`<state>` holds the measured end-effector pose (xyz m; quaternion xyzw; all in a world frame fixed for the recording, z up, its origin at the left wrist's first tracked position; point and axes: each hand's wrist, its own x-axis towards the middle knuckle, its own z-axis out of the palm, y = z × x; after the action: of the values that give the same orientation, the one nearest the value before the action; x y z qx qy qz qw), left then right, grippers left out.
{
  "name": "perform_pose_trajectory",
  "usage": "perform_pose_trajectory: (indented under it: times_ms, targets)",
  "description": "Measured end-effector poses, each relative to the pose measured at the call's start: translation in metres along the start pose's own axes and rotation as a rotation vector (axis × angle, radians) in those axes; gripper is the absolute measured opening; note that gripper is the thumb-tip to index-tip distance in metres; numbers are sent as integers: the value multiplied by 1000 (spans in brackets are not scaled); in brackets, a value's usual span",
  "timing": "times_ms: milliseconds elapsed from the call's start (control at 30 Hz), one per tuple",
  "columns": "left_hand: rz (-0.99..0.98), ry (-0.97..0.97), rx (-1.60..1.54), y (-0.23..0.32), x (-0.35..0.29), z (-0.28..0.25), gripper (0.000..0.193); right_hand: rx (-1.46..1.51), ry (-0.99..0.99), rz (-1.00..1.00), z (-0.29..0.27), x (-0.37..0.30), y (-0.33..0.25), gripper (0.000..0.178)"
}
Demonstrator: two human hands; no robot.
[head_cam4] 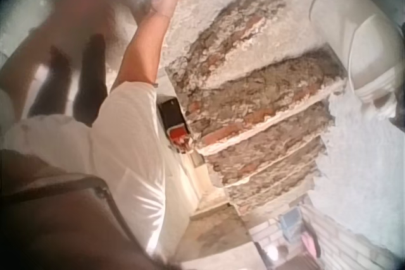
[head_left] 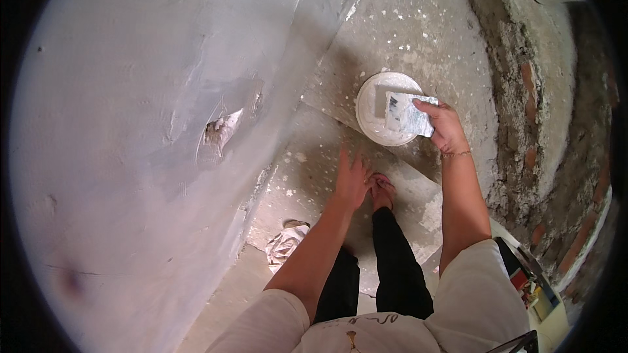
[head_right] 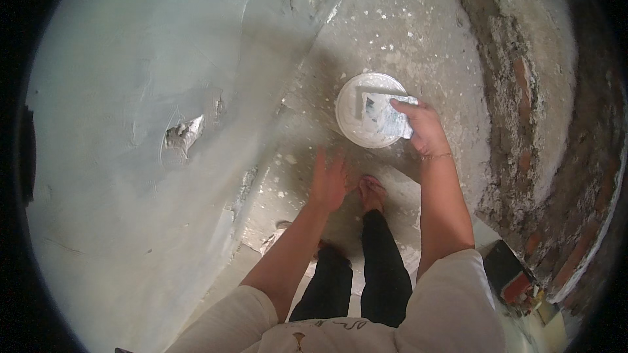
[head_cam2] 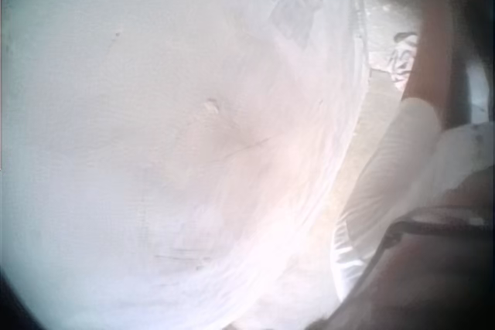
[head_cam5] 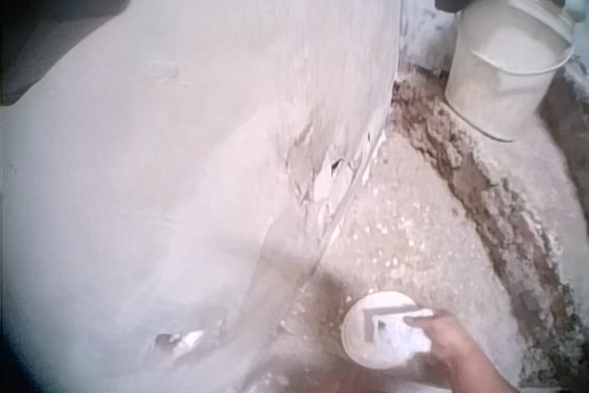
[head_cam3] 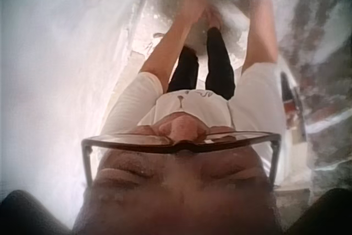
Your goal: The person applies plaster to a wall using a putty knife, repeatedly dipping the tool into a bucket and smoothing the material over holes and cracks.
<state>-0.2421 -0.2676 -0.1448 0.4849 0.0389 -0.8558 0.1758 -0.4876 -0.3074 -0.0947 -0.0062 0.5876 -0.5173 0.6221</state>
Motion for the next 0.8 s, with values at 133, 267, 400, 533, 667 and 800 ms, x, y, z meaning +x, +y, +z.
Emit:
perform_pose_trajectory:
  times_ms: [133, 267, 400, 533, 667, 800]
  targets:
    - [29, 147, 198, -39, -40, -101, 83, 273, -173, 52, 37, -30, 3, 31]
    - [98, 369, 394, -65, -129, -131, 69, 395, -206, -12, 78, -65, 4, 38]
    - [370, 717, 1198, -112, -231, -193, 59, -308, -92, -520, 149, -112, 15, 39]
    - [339, 757, 1235, -125, -294, -190, 62, 95, -8, -438, 211, -155, 12, 33]
    - [343, 843, 1171, -155, -311, -206, 65, 42, 81, -750, 247, -168, 21, 24]
    - [364, 774, 1247, -159, -306, -199, 69, -269, 253, -1033, 270, -167, 37, 22]
